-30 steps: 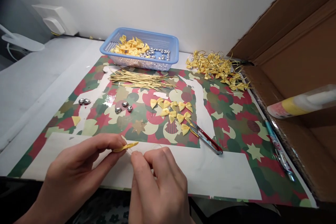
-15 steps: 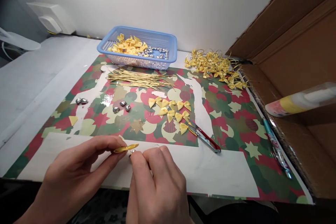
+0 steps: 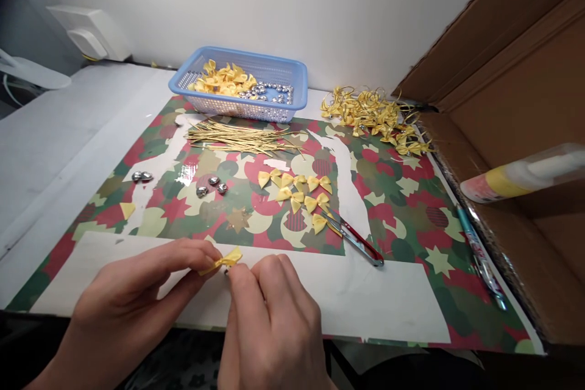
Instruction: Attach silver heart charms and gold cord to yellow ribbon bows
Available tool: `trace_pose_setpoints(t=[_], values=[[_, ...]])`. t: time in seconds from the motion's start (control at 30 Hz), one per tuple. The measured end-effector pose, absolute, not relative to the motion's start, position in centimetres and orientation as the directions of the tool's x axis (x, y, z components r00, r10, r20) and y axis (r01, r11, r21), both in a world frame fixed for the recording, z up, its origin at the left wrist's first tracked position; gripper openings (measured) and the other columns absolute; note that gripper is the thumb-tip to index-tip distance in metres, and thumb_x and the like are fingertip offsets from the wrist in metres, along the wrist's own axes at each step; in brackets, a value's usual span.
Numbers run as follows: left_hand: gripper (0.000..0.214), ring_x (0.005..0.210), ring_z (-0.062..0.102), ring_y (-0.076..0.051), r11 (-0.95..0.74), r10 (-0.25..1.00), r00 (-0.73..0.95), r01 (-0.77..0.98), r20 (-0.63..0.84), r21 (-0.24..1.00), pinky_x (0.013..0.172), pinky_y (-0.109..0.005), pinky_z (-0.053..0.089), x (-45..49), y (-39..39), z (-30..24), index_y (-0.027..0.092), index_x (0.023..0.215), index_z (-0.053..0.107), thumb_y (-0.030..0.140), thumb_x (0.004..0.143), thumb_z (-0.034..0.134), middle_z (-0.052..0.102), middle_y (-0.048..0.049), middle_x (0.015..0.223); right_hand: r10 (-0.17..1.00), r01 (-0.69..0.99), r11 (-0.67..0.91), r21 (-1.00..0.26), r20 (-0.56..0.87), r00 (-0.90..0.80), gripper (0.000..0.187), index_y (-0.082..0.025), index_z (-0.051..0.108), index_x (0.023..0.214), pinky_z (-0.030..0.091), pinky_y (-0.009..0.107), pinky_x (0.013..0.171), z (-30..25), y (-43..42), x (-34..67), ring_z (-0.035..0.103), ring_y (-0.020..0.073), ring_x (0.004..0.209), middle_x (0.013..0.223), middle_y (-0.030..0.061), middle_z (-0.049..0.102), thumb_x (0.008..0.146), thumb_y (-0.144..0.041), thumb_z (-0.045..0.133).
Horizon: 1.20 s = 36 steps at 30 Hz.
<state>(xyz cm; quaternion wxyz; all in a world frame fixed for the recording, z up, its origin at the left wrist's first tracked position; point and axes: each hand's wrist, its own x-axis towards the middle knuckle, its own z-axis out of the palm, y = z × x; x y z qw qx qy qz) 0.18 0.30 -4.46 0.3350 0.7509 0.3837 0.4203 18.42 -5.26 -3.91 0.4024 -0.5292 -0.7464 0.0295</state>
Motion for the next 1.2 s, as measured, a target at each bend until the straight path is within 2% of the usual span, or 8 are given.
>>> trace_pose_setpoints(t=[0.13, 0.27, 0.4, 0.5, 0.6, 0.8, 1.03, 1.2], values=[[0.030, 0.082, 0.078, -0.010, -0.389, 0.895, 0.326, 0.238, 0.304, 0.890, 0.083, -0.011, 0.062, 0.2, 0.4, -4.4, 0.027, 0.096, 0.073, -0.001, 0.089, 0.065, 0.081, 0.0077, 0.090, 0.827, 0.769, 0.404, -0.495, 0.557, -0.076, 0.021, -0.009, 0.068, 0.108, 0.041, 0.029, 0.055, -3.9, -5.4, 18.1, 0.048, 0.0155, 0.067, 0.076, 0.0018, 0.047, 0.093, 0.004, 0.059], [0.029, 0.079, 0.079, -0.012, -0.162, 0.947, 0.302, 0.167, 0.106, 0.973, 0.075, -0.012, 0.063, 0.2, 0.3, -4.4, 0.029, 0.093, 0.078, 0.003, 0.090, 0.067, 0.082, 0.0071, 0.089, 0.843, 0.765, 0.358, -0.536, 0.538, -0.018, 0.022, -0.011, 0.069, 0.107, 0.041, 0.028, 0.056, -3.8, -5.5, 17.6, 0.049, 0.0150, 0.067, 0.076, 0.0014, 0.047, 0.094, 0.004, 0.059], [0.021, 0.075, 0.080, -0.014, 0.018, 0.959, 0.278, 0.118, -0.050, 0.993, 0.071, -0.015, 0.065, 0.5, 0.0, -4.2, 0.027, 0.087, 0.082, 0.009, 0.088, 0.071, 0.083, 0.0044, 0.085, 0.845, 0.766, 0.328, -0.552, 0.535, 0.023, 0.021, -0.012, 0.070, 0.105, 0.039, 0.027, 0.055, -3.7, -5.8, 17.3, 0.047, 0.0147, 0.066, 0.074, 0.0011, 0.048, 0.093, 0.003, 0.060], [0.019, 0.077, 0.079, -0.014, 0.072, 0.978, 0.189, 0.111, -0.092, 0.991, 0.072, -0.016, 0.065, 0.8, -0.2, -3.9, 0.027, 0.087, 0.083, 0.012, 0.087, 0.072, 0.083, 0.0044, 0.088, 0.835, 0.768, 0.337, -0.544, 0.550, 0.023, 0.022, -0.011, 0.070, 0.105, 0.039, 0.027, 0.055, -3.7, -5.8, 17.3, 0.048, 0.0144, 0.066, 0.073, 0.0009, 0.048, 0.092, 0.004, 0.062], [0.020, 0.079, 0.079, -0.014, 0.015, 0.980, 0.195, 0.135, -0.041, 0.991, 0.074, -0.016, 0.065, 0.7, -0.1, -3.9, 0.027, 0.088, 0.083, 0.010, 0.087, 0.072, 0.083, 0.0041, 0.088, 0.832, 0.775, 0.335, -0.536, 0.554, 0.023, 0.021, -0.012, 0.070, 0.105, 0.040, 0.027, 0.054, -3.8, -5.7, 17.3, 0.048, 0.0144, 0.065, 0.073, 0.0006, 0.048, 0.092, 0.003, 0.061], [0.034, 0.083, 0.080, -0.014, -0.234, 0.933, 0.323, 0.205, 0.160, 0.950, 0.072, -0.016, 0.065, 0.1, 0.3, -4.1, 0.030, 0.100, 0.079, 0.000, 0.089, 0.067, 0.084, 0.0052, 0.094, 0.816, 0.780, 0.351, -0.519, 0.578, 0.017, 0.021, -0.013, 0.069, 0.105, 0.041, 0.026, 0.051, -3.9, -5.5, 17.3, 0.049, 0.0141, 0.063, 0.072, 0.0001, 0.048, 0.093, 0.002, 0.059], [0.037, 0.080, 0.078, -0.011, -0.319, 0.926, 0.280, 0.224, 0.253, 0.921, 0.075, -0.013, 0.063, 0.6, 0.1, -4.0, 0.030, 0.099, 0.076, -0.003, 0.086, 0.065, 0.082, 0.0081, 0.091, 0.813, 0.778, 0.363, -0.512, 0.582, 0.003, 0.022, -0.011, 0.068, 0.103, 0.040, 0.027, 0.051, -3.7, -5.3, 17.4, 0.048, 0.0143, 0.063, 0.072, 0.0003, 0.047, 0.090, 0.004, 0.060], [0.039, 0.090, 0.078, -0.011, -0.382, 0.905, 0.291, 0.240, 0.309, 0.893, 0.084, -0.013, 0.063, 0.5, 0.0, -4.3, 0.031, 0.102, 0.073, -0.005, 0.088, 0.064, 0.080, 0.0073, 0.096, 0.826, 0.773, 0.349, -0.529, 0.563, 0.012, 0.023, -0.011, 0.070, 0.104, 0.041, 0.027, 0.054, -3.8, -5.4, 17.3, 0.049, 0.0146, 0.065, 0.073, 0.0008, 0.048, 0.090, 0.004, 0.060]])
